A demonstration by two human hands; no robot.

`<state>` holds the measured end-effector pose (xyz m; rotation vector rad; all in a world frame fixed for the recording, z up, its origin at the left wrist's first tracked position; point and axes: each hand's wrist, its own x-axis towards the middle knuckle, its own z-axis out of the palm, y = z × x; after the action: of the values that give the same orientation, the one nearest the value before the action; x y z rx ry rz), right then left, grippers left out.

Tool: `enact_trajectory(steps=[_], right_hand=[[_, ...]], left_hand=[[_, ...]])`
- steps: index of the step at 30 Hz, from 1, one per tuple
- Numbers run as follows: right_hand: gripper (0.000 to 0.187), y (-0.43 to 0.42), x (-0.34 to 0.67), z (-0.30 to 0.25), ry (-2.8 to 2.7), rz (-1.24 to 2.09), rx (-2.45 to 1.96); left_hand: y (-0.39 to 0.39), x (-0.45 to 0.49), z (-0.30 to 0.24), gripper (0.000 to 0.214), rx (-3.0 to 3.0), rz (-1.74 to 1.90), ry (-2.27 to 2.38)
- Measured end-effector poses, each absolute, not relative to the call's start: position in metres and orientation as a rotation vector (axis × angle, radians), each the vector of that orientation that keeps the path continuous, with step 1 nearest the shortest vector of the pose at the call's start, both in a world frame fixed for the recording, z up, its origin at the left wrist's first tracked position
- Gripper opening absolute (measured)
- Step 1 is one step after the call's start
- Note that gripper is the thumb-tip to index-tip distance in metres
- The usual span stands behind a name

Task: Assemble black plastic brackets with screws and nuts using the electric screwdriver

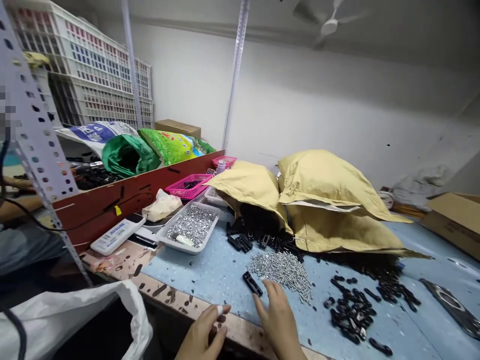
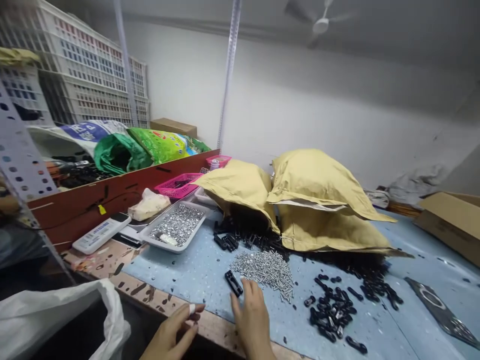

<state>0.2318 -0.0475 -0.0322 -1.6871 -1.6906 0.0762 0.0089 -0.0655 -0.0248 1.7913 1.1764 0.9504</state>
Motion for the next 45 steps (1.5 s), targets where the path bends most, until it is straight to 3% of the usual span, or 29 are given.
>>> enact_trajectory(steps=[7, 10, 12, 16, 19, 23, 27, 31, 34, 38, 45], right_hand=[[0.031, -0.029, 0.219, -0.034, -1.866, -0.004, -1.681], [0.039, -0.049, 0.223, -0.023, -2.011, 0.084, -1.414], [0.040, -0.062, 0.239, -0.016, -2.069, 0.147, -1.298], [0.030, -0.078, 0.311, -0.010, -1.650, -0.015, -1.743], [0.023, -0.072, 0.370, -0.008, -1.258, -0.161, -2.220], [0.015, -0.047, 0.406, -0.011, -1.176, -0.075, -2.317], [0.020, -0.039, 0.385, -0.008, -1.236, 0.176, -2.198], [0.041, -0.054, 0.330, 0.002, -1.051, 0.790, -1.600], [0.035, -0.063, 0.295, 0.004, -0.940, 1.077, -1.290], [0.023, -0.064, 0.275, -0.006, -1.078, 0.949, -1.311], [0.021, -0.068, 0.266, -0.022, -1.007, 0.840, -1.281]], left_hand=[[-0.030, 0.026, 0.010, 0.044, 2.223, 0.751, 1.124], [-0.011, 0.051, 0.013, 0.062, 2.428, 0.483, 1.026], [-0.001, 0.072, 0.015, 0.055, 2.438, 0.271, 0.969], [0.009, 0.102, 0.011, 0.020, 2.320, 0.152, 0.964], [0.010, 0.110, 0.001, 0.033, 2.126, 0.204, 0.967], [0.009, 0.112, -0.005, 0.041, 1.944, 0.253, 0.933], [0.008, 0.111, 0.003, 0.030, 1.860, 0.267, 0.979], [0.005, 0.113, 0.011, 0.026, 1.786, 0.286, 0.927], [0.001, 0.115, 0.017, 0.024, 1.764, 0.309, 0.845], [-0.002, 0.115, 0.023, 0.022, 1.876, 0.318, 0.851], [0.004, 0.122, 0.029, 0.023, 2.254, 0.282, 0.865]])
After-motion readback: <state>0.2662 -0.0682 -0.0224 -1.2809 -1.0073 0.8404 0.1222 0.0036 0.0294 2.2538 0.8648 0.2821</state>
